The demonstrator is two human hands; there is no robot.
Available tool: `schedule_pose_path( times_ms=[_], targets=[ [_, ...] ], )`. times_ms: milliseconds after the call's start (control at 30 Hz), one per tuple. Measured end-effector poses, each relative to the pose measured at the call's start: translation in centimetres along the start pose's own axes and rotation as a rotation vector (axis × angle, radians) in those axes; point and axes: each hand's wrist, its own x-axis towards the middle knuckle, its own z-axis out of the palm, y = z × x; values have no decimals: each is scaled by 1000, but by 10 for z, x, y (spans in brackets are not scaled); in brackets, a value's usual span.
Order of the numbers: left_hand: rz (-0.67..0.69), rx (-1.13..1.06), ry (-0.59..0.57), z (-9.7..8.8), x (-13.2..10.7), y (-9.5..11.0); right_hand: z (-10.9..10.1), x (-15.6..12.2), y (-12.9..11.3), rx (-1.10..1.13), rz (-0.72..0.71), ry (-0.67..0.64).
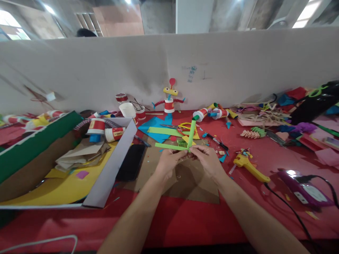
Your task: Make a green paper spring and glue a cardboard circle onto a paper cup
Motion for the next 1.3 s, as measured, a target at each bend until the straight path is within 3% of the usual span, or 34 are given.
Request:
schedule_pose_path(
  times_ms=[200, 500, 767, 1000, 1133, 1300],
  targets=[
    [-69, -32, 48, -4, 6, 0, 1, 0, 0, 169, 113, -17],
    [-93, -106, 42, 0, 3, -1, 6, -4, -7, -77, -59, 19],
    [-127, -119, 59, 3, 0, 2, 7, -4, -4, 171, 76, 30],
    [-57, -47, 98, 2, 1, -2, 9, -6, -3, 146, 66, 49],
    [0, -67, 49, 5, -1, -2, 9, -6, -2, 166, 50, 92],
    [-38, -65, -64, 0, -1, 1, 7, -3, -3, 212, 61, 113]
  ],
)
